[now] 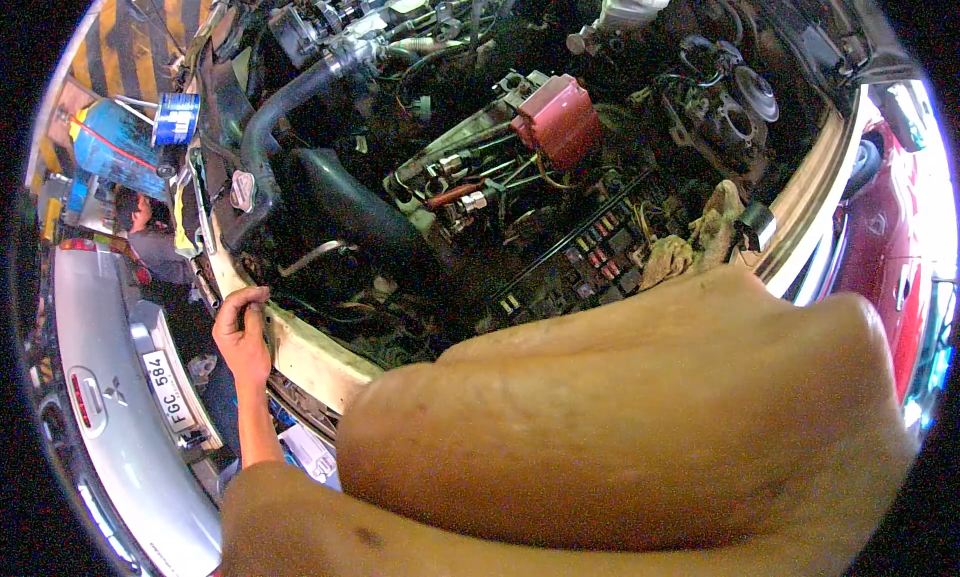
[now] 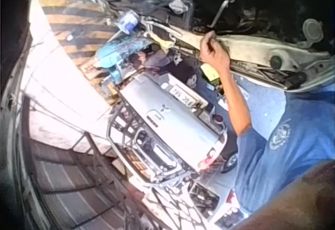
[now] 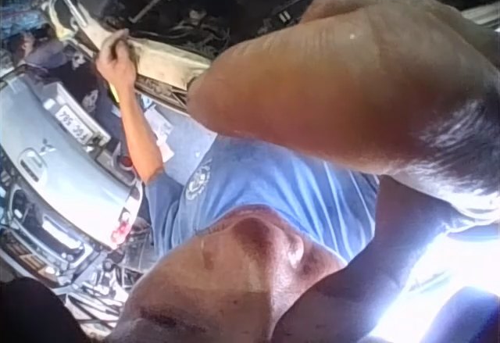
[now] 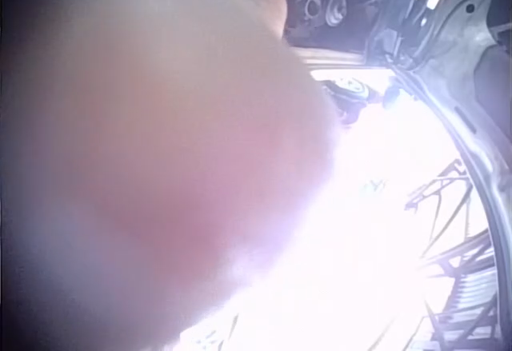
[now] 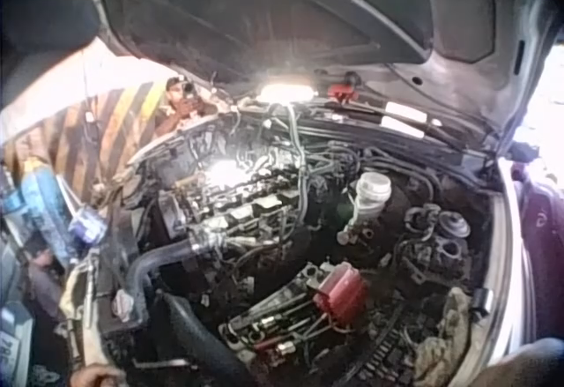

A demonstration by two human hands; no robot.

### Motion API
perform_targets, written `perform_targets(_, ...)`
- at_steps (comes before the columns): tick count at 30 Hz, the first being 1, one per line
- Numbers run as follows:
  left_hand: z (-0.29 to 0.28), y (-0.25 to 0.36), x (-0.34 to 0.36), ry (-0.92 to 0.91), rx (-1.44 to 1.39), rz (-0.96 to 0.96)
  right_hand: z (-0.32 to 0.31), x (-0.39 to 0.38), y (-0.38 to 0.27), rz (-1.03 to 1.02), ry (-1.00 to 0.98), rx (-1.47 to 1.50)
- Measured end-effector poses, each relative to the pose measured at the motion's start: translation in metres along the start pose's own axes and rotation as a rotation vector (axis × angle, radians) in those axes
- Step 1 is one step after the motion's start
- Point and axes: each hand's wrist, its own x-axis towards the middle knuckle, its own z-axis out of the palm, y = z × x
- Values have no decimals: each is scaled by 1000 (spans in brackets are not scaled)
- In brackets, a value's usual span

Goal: Repairing or splicing wires within the engine bay and near the front of a vehicle with a colleague.

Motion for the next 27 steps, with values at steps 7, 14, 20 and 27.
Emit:
perform_targets(7, -1, 2, 0, -16, 47, 36, 0, 0, 1, 12, -21, -13)
perform_targets(14, 0, 0, 0, -10, 4, -2, -4, -2, -3, 30, -110, -44)
perform_targets(20, -2, -2, -1, -7, 11, 5, -7, 1, -2, 58, -178, -101)
perform_targets(27, -1, -5, 0, -18, -3, 26, 1, -2, 4, 26, -377, -171)
